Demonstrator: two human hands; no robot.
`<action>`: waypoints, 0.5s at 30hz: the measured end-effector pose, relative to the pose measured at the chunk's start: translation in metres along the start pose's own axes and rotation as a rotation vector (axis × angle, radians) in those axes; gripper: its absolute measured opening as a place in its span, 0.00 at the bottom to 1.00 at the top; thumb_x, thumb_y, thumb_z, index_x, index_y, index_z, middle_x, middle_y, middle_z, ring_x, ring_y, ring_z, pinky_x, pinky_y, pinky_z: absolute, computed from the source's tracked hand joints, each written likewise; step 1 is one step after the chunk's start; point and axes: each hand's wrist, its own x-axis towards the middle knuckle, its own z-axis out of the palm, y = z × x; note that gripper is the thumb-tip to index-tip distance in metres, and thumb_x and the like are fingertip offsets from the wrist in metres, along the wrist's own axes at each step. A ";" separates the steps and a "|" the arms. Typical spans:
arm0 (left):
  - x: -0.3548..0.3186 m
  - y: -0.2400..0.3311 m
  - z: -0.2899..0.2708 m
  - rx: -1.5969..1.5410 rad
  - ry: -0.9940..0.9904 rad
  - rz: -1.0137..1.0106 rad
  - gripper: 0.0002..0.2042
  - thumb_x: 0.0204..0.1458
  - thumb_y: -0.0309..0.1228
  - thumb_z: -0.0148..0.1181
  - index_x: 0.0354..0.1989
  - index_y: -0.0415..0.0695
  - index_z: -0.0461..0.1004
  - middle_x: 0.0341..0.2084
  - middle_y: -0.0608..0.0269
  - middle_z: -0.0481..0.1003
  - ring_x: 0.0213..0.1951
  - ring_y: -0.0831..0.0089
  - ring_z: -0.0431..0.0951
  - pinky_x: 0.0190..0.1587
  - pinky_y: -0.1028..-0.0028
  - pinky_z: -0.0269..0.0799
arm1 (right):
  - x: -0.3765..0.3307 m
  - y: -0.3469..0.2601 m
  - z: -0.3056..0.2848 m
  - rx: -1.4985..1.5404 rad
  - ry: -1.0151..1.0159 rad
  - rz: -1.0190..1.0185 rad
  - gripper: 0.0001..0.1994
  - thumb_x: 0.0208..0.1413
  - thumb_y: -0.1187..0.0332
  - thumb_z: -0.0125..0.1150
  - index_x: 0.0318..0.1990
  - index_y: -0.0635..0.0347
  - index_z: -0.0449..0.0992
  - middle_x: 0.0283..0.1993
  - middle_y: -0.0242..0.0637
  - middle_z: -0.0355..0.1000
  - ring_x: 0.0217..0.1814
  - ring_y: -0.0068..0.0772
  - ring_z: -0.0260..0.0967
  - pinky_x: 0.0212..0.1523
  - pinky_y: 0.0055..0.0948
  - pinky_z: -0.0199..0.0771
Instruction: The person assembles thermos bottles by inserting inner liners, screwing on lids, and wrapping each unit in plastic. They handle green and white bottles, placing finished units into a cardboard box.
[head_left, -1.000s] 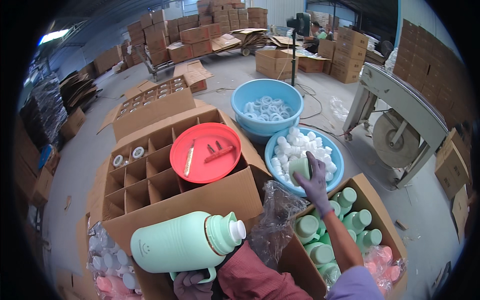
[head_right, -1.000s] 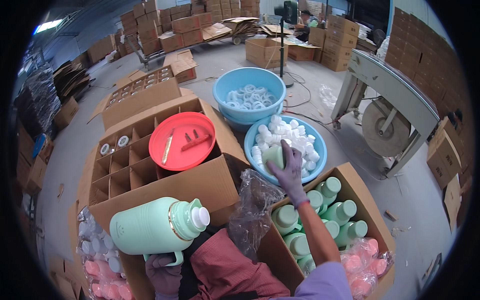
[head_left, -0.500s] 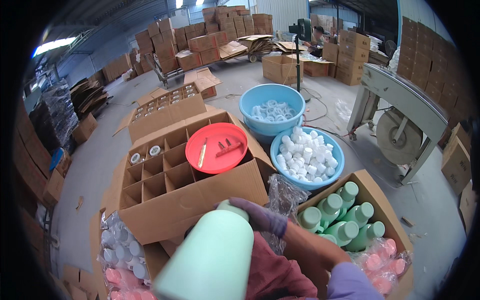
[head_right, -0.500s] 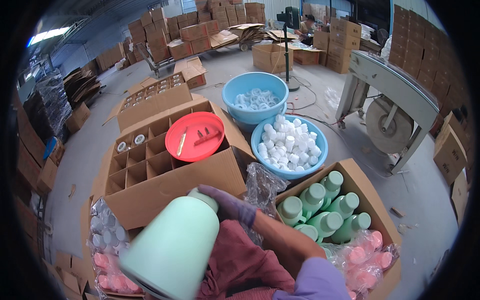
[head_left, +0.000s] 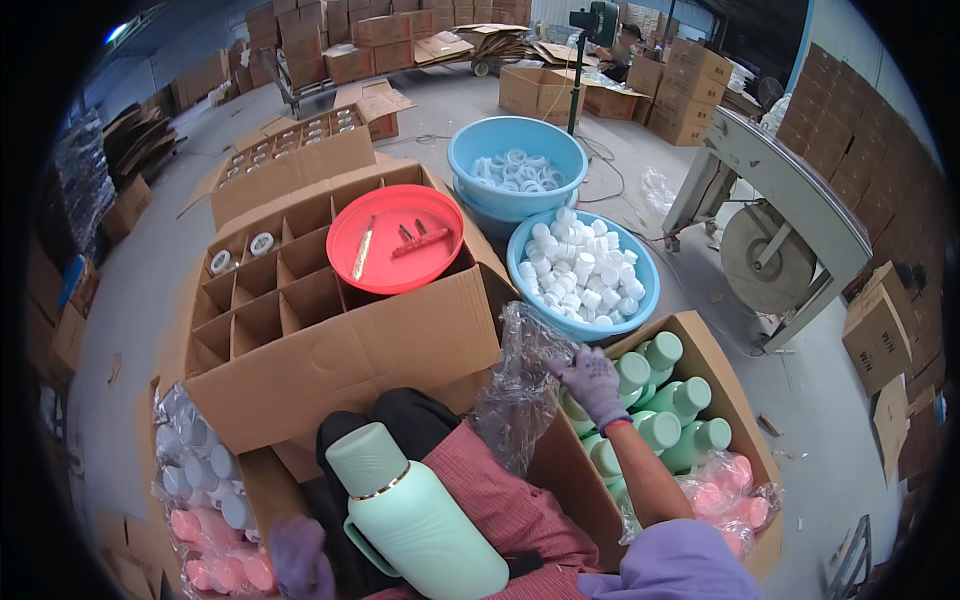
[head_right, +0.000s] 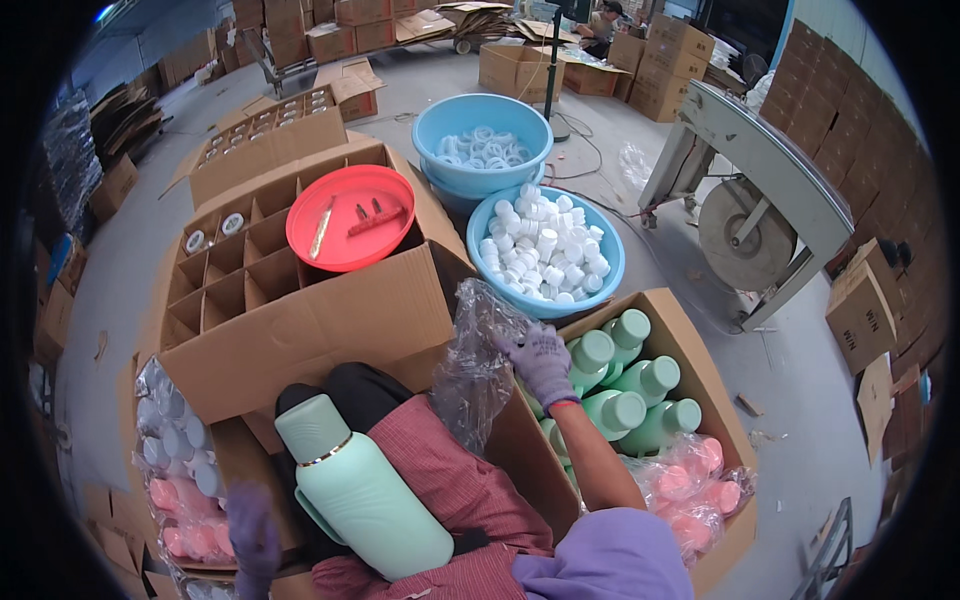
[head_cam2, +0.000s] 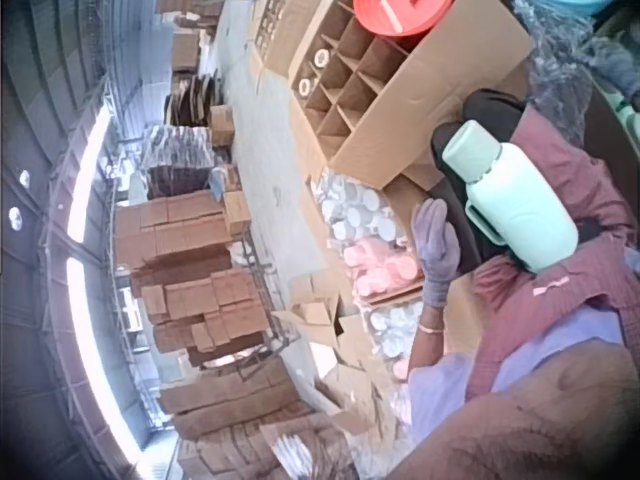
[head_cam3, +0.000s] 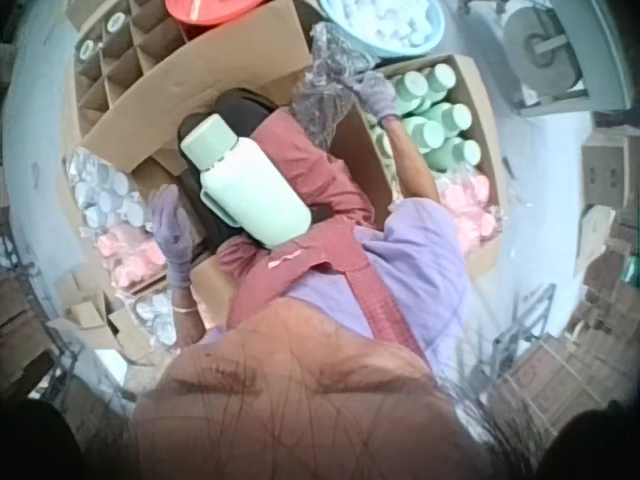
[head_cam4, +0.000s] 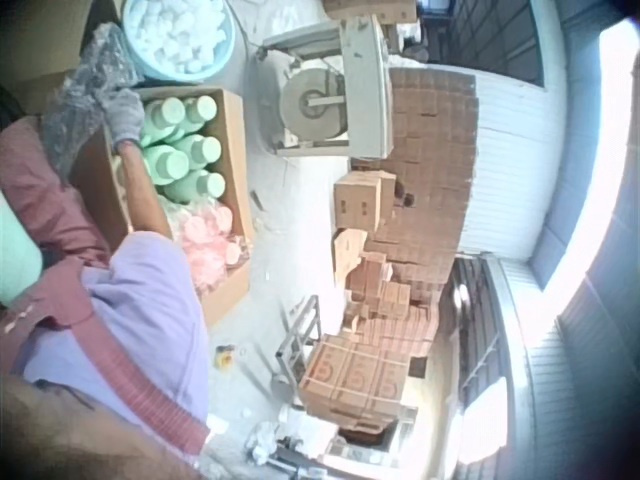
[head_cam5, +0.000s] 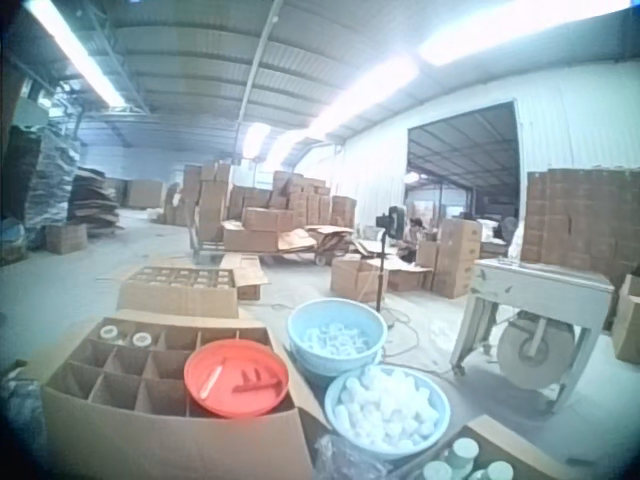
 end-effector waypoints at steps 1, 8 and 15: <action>0.021 0.008 0.000 0.013 0.045 -0.078 0.23 0.46 0.19 0.50 0.53 0.35 0.73 0.51 0.44 0.74 0.59 0.42 0.69 0.68 0.47 0.56 | -0.007 0.021 0.021 -0.066 -0.167 0.016 0.28 0.53 0.43 0.65 0.32 0.68 0.77 0.34 0.50 0.76 0.39 0.48 0.75 0.42 0.44 0.74; 0.146 0.027 0.011 -0.328 0.070 0.001 0.21 0.50 0.21 0.55 0.55 0.31 0.72 0.51 0.43 0.74 0.58 0.46 0.71 0.65 0.55 0.62 | 0.018 -0.066 -0.072 1.243 -0.341 0.157 0.13 0.62 0.60 0.61 0.30 0.60 0.76 0.26 0.29 0.73 0.25 0.18 0.70 0.30 0.22 0.73; 0.199 0.007 0.052 -0.273 -0.098 0.275 0.62 0.34 0.46 0.81 0.73 0.33 0.42 0.71 0.37 0.45 0.71 0.40 0.49 0.70 0.53 0.52 | 0.113 -0.221 -0.173 1.711 -0.432 -0.554 0.15 0.65 0.59 0.57 0.41 0.65 0.76 0.36 0.36 0.76 0.36 0.27 0.77 0.44 0.28 0.79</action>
